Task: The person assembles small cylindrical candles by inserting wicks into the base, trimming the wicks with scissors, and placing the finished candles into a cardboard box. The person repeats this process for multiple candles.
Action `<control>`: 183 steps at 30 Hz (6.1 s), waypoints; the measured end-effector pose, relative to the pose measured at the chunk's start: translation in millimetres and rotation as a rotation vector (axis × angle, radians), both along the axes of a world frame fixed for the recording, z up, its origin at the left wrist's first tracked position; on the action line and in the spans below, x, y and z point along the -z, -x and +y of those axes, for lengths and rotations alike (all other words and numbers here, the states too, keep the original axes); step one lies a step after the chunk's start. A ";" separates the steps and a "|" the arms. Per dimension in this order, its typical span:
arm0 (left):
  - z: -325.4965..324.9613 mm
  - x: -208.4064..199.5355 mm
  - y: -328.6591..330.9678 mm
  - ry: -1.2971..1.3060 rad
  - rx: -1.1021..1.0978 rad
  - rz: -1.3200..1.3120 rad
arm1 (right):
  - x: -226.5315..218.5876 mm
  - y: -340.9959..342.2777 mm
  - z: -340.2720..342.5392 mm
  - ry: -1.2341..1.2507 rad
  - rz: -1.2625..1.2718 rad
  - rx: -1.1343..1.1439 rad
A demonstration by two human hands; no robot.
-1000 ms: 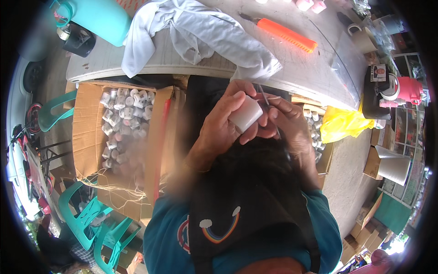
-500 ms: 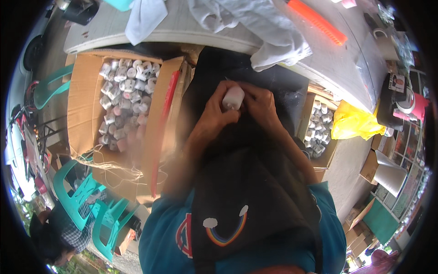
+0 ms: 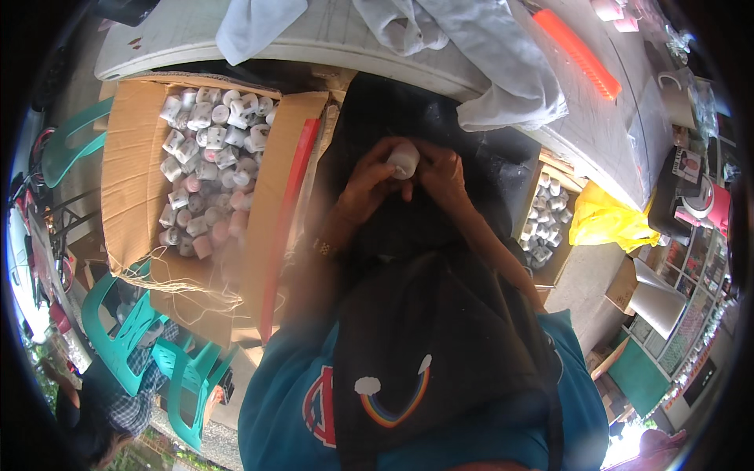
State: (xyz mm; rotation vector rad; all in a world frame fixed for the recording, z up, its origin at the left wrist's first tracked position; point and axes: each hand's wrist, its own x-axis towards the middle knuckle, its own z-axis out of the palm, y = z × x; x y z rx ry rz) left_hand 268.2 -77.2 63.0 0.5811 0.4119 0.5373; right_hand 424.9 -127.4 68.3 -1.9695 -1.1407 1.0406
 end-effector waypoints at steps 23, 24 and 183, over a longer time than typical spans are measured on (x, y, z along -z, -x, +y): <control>-2.1 2.7 -2.0 -0.080 -0.058 -0.073 | -12.0 5.0 0.5 -0.066 0.004 0.041; -2.3 2.3 -1.1 -0.088 -0.048 -0.046 | -12.3 4.6 0.7 -0.052 -0.003 0.034; -22.8 -159.4 -77.5 -0.831 -0.068 0.463 | -124.6 -94.5 -144.1 0.200 -0.132 -0.570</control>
